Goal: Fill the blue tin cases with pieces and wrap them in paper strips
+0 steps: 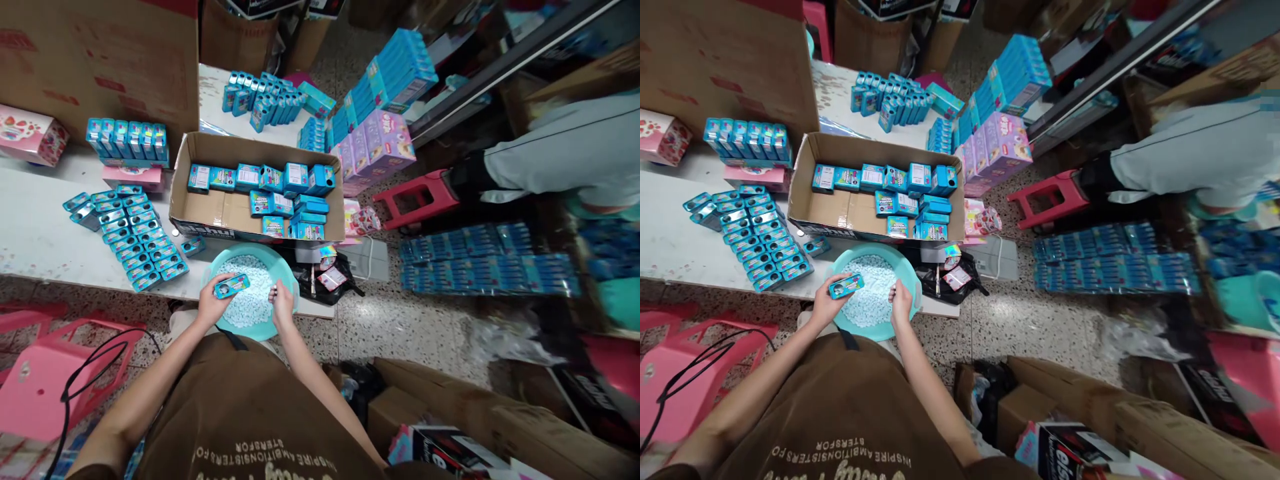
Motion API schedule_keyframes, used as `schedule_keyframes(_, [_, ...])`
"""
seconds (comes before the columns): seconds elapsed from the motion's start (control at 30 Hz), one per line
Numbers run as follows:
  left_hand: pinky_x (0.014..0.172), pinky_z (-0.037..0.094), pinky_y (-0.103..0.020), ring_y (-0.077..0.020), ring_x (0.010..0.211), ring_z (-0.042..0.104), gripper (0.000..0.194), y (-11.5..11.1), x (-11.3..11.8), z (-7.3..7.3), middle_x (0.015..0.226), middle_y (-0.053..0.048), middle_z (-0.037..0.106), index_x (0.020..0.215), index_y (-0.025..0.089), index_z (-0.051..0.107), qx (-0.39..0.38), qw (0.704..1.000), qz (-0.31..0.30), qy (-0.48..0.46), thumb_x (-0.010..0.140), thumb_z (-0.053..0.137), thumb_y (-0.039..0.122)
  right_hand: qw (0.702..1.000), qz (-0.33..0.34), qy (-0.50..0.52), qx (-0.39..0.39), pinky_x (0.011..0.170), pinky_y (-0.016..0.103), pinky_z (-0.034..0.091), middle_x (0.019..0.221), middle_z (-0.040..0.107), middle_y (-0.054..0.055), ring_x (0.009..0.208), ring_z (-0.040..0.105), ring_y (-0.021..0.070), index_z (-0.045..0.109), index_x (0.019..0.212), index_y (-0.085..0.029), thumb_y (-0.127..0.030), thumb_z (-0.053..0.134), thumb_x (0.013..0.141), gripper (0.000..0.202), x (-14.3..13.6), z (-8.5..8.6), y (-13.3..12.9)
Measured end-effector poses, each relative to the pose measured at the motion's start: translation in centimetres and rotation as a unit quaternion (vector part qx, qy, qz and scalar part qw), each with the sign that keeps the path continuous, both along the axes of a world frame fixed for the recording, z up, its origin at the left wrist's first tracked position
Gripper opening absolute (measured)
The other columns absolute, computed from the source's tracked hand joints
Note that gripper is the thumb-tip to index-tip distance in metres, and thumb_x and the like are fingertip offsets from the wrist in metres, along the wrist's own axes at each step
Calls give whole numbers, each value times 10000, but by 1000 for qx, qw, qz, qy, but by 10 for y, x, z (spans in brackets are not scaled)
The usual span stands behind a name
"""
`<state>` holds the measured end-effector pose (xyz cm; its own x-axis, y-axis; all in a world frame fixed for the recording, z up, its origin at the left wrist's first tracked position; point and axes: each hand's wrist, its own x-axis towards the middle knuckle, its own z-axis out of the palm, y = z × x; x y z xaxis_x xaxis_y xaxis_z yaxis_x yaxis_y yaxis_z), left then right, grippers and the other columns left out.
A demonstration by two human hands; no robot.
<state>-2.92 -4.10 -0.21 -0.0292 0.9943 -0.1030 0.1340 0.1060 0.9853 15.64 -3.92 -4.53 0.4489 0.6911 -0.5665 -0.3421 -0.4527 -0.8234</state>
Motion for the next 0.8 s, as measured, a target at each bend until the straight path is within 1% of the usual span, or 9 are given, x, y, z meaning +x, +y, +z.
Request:
schedule_keyframes(0.13, [952,463,-388,-226,1069,602,354,4,-8,10,1103,-93,660,1006,183,601,29,999,10,-34,683,709,278,999,8,-17,-34,400,201,297,504,444,-65,421,363,57,491,619,-182,-499,609,685,345,-5,-17,-7])
schedule_keyframes(0.27, [922,480,-388,-227,1036,616,334,-2,-43,18,1072,-95,667,997,183,610,51,998,48,5,692,710,277,998,37,-38,-43,418,209,320,520,466,-54,447,397,68,511,611,-173,-517,636,641,367,-9,-25,-14])
schedule_keyframes(0.33, [941,461,-395,-225,1040,606,327,-9,-75,18,1068,-88,657,981,185,614,69,988,124,60,686,717,284,995,46,-65,-56,434,225,347,552,509,-32,470,429,85,543,627,-167,-521,642,625,368,-12,-30,-17])
schedule_keyframes(0.4, [957,439,-400,-220,1037,595,354,-12,-116,13,1054,-79,644,984,183,606,71,959,249,112,672,726,301,993,57,-82,-66,437,245,361,559,523,-21,477,445,105,563,636,-168,-527,644,613,369,-15,-35,-19])
schedule_keyframes(0.5, [888,470,-372,-197,937,612,468,-6,-192,-1,1001,-62,639,1044,175,574,31,895,430,115,632,746,318,990,68,-87,-83,432,253,358,533,507,-22,462,435,108,570,623,-167,-547,642,597,387,-23,-40,-20])
schedule_keyframes(0.6, [834,481,-334,-174,876,607,537,14,-270,-24,984,-44,636,1044,168,567,12,828,553,85,559,773,275,988,64,-96,-98,444,254,368,537,523,-14,466,441,108,582,640,-158,-569,645,578,421,-36,-40,-21])
schedule_keyframes(0.63, [822,481,-330,-170,860,603,533,23,-292,-33,970,-39,634,1031,164,568,8,816,573,76,546,769,255,988,59,-102,-102,448,252,370,540,527,-13,471,442,106,582,643,-154,-575,647,572,432,-41,-39,-21])
schedule_keyframes(0.7, [781,486,-329,-160,798,595,503,42,-327,-55,909,-26,632,990,152,576,-4,809,586,54,525,756,219,986,52,-116,-106,455,243,367,534,523,-19,477,436,99,578,642,-149,-588,653,558,453,-51,-36,-23])
schedule_keyframes(0.8, [727,491,-336,-151,713,576,480,68,-358,-87,810,-3,618,922,144,593,-28,827,561,25,470,752,173,983,51,-140,-109,455,237,360,506,500,-30,474,424,95,567,620,-150,-611,652,545,475,-64,-32,-26])
